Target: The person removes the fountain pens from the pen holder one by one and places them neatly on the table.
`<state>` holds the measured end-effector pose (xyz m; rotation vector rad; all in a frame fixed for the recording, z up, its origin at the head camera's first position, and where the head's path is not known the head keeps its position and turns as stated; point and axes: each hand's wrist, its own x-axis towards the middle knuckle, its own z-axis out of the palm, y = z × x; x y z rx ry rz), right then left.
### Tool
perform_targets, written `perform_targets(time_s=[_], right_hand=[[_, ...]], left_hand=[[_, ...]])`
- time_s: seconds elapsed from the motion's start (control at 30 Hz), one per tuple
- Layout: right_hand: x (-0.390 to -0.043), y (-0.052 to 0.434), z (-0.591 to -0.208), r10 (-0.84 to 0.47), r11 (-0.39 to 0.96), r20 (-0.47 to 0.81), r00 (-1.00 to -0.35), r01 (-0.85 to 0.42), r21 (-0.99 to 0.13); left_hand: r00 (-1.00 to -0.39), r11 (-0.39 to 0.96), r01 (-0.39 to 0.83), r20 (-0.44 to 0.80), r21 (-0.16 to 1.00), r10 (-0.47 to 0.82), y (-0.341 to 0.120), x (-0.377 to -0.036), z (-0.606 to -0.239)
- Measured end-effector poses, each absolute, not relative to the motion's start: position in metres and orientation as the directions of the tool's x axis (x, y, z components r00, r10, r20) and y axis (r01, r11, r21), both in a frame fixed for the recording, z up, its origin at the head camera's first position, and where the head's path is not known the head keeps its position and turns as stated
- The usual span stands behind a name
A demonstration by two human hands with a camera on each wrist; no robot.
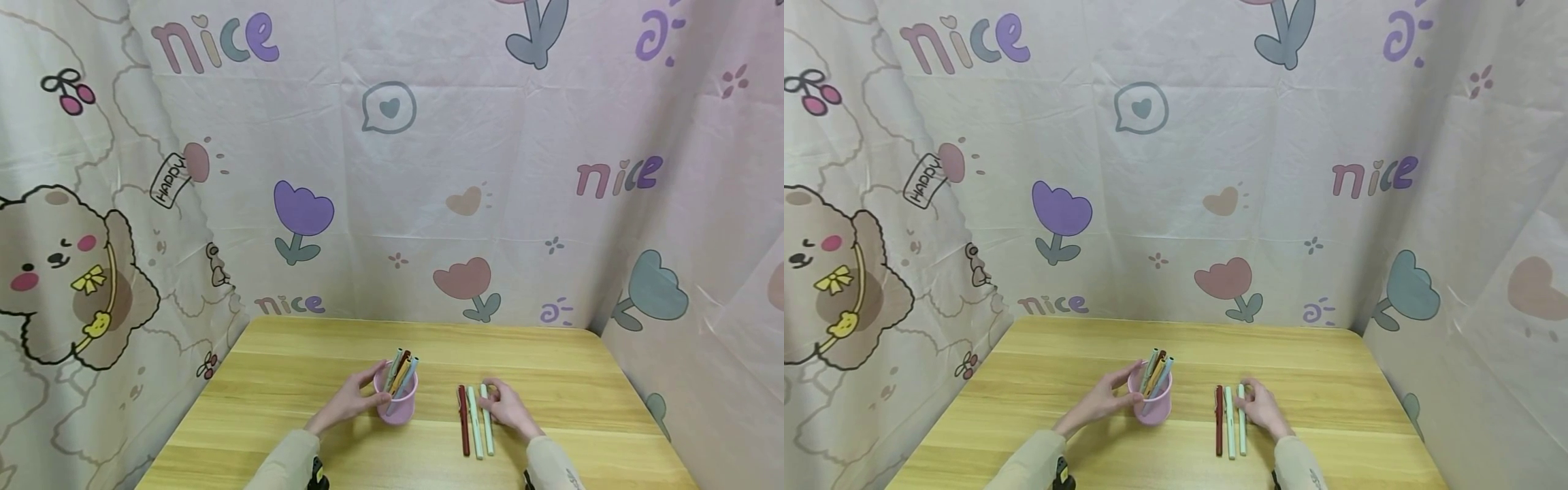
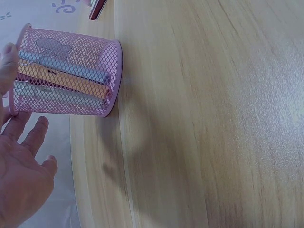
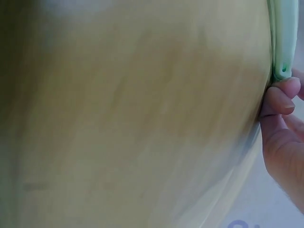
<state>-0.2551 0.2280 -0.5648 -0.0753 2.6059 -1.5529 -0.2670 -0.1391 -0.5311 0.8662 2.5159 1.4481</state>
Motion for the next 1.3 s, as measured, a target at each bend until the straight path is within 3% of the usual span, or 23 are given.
perform_targets(time_s=[0.67,1.3], right_hand=[[-0.2545,0.2327,-0.5656,-0.182,0.473,-0.055,-0.982,-0.038,-0.880],[-0.2531,0.2327,-0.5635,-0.187,0.450,-0.074,-0.980,-0.018,-0.893]], left_hand=[[-0.838,0.385,0.402,0.164,0.831,0.520,-0.1395,-0.2664,-0.5296],[-0.835,0.379,0.413,0.178,0.828,0.521,-0.1399,-0.2659,-0.5300]])
